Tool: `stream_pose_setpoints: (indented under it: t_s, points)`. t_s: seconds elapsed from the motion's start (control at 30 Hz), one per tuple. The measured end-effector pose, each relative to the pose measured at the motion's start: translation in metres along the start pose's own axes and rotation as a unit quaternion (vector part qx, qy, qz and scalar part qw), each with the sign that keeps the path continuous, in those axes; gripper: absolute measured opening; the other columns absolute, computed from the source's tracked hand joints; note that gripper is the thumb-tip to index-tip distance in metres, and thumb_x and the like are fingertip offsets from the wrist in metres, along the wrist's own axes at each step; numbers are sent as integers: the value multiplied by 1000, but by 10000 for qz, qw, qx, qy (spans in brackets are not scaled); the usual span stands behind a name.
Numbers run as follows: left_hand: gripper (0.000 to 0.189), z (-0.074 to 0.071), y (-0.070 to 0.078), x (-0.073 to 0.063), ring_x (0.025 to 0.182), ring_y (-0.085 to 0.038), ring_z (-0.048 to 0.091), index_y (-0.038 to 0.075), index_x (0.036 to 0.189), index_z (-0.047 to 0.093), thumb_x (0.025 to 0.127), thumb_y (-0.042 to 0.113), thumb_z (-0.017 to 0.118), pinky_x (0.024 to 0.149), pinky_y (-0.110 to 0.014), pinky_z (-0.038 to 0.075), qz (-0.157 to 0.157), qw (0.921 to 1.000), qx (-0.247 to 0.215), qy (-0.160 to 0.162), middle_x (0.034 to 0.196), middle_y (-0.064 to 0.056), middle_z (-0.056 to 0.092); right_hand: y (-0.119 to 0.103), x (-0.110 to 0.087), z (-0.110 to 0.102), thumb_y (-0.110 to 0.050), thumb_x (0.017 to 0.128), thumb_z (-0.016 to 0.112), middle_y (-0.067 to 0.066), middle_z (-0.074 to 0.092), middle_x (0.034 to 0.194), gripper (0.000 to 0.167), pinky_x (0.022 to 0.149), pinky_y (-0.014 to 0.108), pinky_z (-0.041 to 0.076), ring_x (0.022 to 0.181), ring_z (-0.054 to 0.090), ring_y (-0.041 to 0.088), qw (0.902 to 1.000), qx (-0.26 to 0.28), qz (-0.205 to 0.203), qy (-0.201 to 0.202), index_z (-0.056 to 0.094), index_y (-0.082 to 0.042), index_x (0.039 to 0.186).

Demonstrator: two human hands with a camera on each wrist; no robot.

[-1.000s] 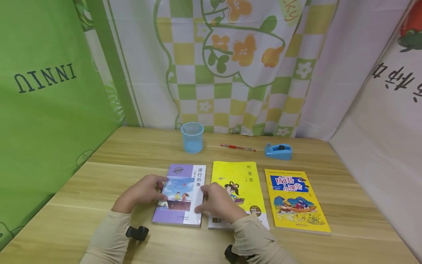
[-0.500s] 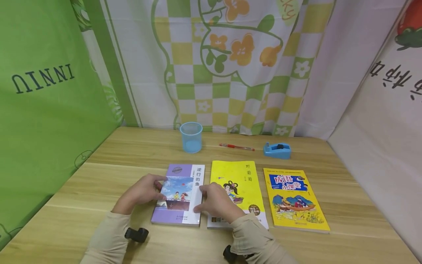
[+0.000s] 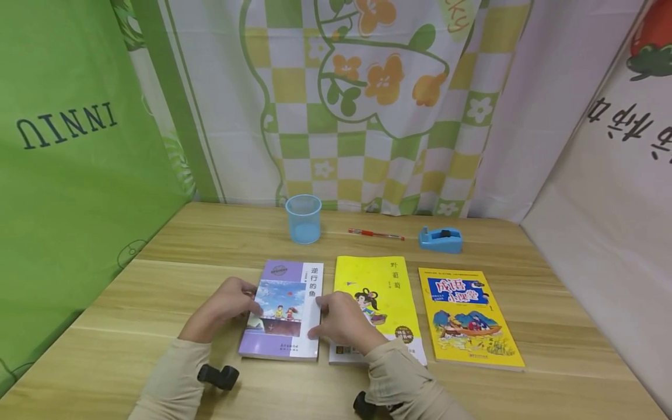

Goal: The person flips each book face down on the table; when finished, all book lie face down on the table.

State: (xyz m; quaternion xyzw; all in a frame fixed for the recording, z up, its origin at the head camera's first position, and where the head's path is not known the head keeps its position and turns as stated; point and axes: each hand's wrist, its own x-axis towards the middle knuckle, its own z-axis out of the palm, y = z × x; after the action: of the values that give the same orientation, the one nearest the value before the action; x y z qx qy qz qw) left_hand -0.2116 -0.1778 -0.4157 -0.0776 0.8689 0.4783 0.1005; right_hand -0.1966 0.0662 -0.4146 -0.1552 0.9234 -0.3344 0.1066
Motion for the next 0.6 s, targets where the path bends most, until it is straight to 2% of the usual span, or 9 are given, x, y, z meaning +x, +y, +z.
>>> stream_pose_setpoints:
  t_s: [0.1, 0.17, 0.23, 0.3, 0.43, 0.5, 0.6]
  points:
    - [53, -2, -2, 1, 67, -17, 49, -16, 121, 64, 70, -6, 71, 58, -26, 42, -26, 9996, -233, -152, 94, -17, 67, 1, 0, 0, -13, 68, 93, 11, 73, 111, 69, 70, 27, 46, 74, 54, 15, 10000, 79, 52, 10, 66, 1, 130]
    - [51, -5, -5, 1, 60, -13, 48, -16, 123, 62, 73, -5, 66, 55, -25, 39, -11, 9984, -496, -265, 78, -9, 62, 1, 0, 1, -12, 68, 93, 11, 74, 111, 70, 69, 27, 46, 73, 54, 15, 9999, 139, 91, 11, 66, 0, 130]
    - [49, -10, -7, 1, 56, -10, 47, -17, 126, 59, 78, -4, 61, 54, -23, 38, 119, 9959, -795, -415, 72, -4, 59, 2, 0, 2, -12, 68, 93, 10, 73, 111, 70, 68, 27, 46, 73, 54, 15, 9996, 228, 149, 3, 65, 0, 131]
    - [50, -16, -8, 1, 59, -8, 48, -18, 130, 55, 81, -5, 58, 54, -21, 37, 320, 9920, -1095, -545, 81, -6, 64, 2, 0, 2, -13, 68, 93, 9, 73, 110, 70, 67, 27, 46, 73, 54, 15, 9995, 280, 167, -12, 66, -1, 131]
    - [55, -28, -9, 0, 64, -6, 49, -13, 139, 49, 85, -8, 55, 56, -19, 38, 595, 9792, -1719, -896, 109, -11, 71, 2, 3, 3, -17, 67, 94, 5, 72, 103, 71, 67, 26, 45, 76, 54, 15, 9997, 222, 78, -72, 67, -3, 130]
    - [58, -31, -10, 0, 66, -4, 51, -11, 144, 46, 86, -9, 54, 57, -18, 39, 674, 9709, -2029, -1080, 109, -9, 72, 1, 4, 3, -20, 66, 95, 3, 69, 97, 71, 66, 25, 43, 78, 53, 16, 9999, 119, -35, -76, 68, -4, 130]
    - [59, -34, -11, 1, 67, -2, 55, -9, 148, 41, 90, -9, 51, 59, -17, 44, 747, 9574, -2439, -1351, 98, 0, 73, 0, 5, 5, -22, 66, 95, 2, 65, 95, 72, 63, 25, 40, 78, 50, 16, 9999, 18, -141, -67, 68, -9, 131]
